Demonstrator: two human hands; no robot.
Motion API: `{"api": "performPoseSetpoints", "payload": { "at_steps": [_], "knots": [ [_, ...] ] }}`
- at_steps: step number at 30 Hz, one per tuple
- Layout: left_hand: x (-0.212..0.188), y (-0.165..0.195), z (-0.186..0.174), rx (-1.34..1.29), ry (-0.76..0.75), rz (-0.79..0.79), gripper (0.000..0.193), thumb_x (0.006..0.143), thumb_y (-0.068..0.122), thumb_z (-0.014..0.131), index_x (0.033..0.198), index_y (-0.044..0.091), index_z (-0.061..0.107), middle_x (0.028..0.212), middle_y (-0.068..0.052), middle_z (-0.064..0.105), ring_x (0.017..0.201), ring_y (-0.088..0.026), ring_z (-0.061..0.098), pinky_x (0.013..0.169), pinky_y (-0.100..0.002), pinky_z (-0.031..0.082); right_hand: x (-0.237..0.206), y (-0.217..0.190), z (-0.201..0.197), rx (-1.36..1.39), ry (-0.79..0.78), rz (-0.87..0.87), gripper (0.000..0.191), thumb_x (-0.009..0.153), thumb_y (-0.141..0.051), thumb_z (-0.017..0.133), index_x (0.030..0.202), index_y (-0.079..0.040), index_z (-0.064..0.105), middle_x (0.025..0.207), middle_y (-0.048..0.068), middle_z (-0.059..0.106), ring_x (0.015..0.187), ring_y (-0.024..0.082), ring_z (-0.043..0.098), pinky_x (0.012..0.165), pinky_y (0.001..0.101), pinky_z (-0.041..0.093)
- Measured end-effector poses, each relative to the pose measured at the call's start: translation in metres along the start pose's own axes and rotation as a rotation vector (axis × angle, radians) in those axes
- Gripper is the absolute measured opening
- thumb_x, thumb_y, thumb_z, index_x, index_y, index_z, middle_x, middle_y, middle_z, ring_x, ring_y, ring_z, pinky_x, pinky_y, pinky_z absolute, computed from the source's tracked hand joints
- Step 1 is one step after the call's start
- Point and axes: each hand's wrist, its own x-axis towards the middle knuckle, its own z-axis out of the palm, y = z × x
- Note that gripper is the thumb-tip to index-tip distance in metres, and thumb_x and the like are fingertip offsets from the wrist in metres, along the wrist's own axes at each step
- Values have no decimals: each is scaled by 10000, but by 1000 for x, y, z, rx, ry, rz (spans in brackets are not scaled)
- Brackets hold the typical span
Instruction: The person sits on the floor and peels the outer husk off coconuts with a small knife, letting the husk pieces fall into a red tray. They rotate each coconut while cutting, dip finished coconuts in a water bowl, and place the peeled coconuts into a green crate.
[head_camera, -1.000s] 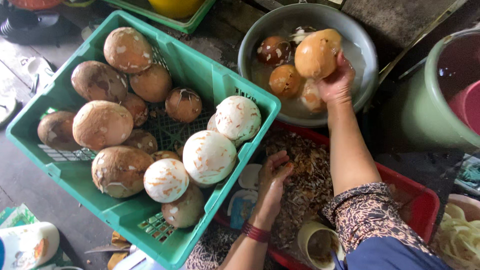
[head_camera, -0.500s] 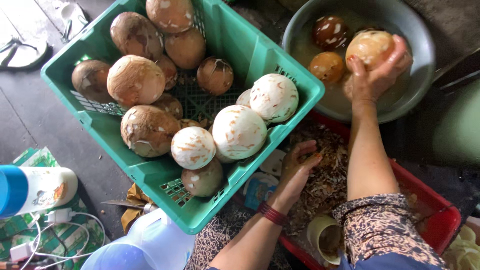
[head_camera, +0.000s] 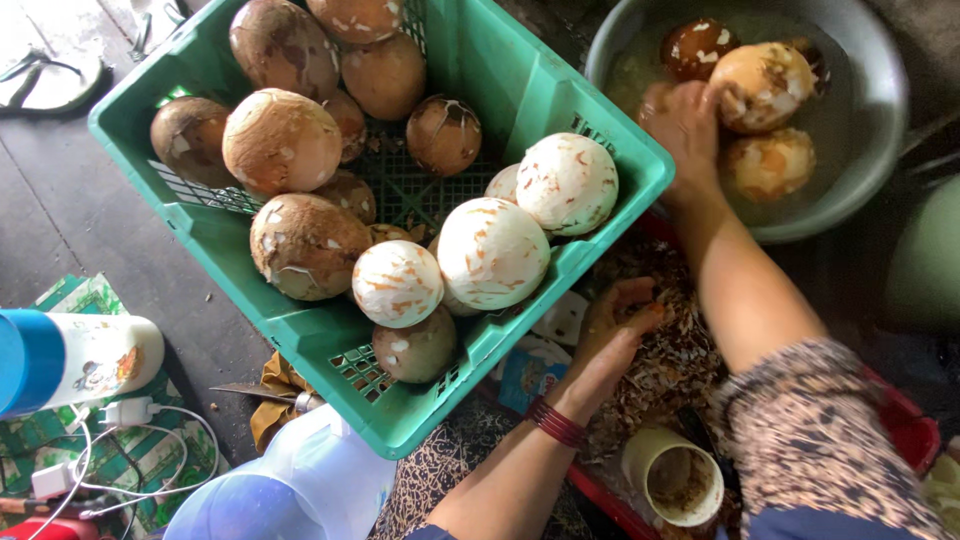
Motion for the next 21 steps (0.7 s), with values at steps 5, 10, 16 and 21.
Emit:
{"api": "performPoseSetpoints", "payload": {
  "at_steps": [5,10,16,21],
  "knots": [
    [1,1,-1,-11,4,-29,500,912,194,706,1373,41,589,1313,-123,649,1202,-221,626,1009,-351,516,14,-1,-11,249,11,113,376,994,-438,581,1220,-141,632,1138,283,653,1143,420,578,1081,667,275],
    [0,7,1,61,26,-19,502,897,190,722,1361,45,597,1296,-115,661,1188,-208,631,993,-345,518,-14,13,-14,889,208,291,536,1002,-432,716,1392,-78,615,1244,236,653,1195,433,558,1085,630,335],
    [0,5,2,14,24,13,483,906,182,732,1345,26,604,1269,-119,665,1157,-207,633,994,-336,520,-27,21,3,2152,365,806,647,810,-346,793,1360,-104,553,1342,185,573,1271,355,586,1107,544,489],
    [0,2,2,-11,23,-20,498,892,173,726,1357,47,603,1283,-109,649,1162,-192,618,978,-334,515,-33,39,15,2694,193,977,749,780,-582,722,1389,-174,570,1426,111,590,1326,349,602,1070,605,530]
  ]
}}
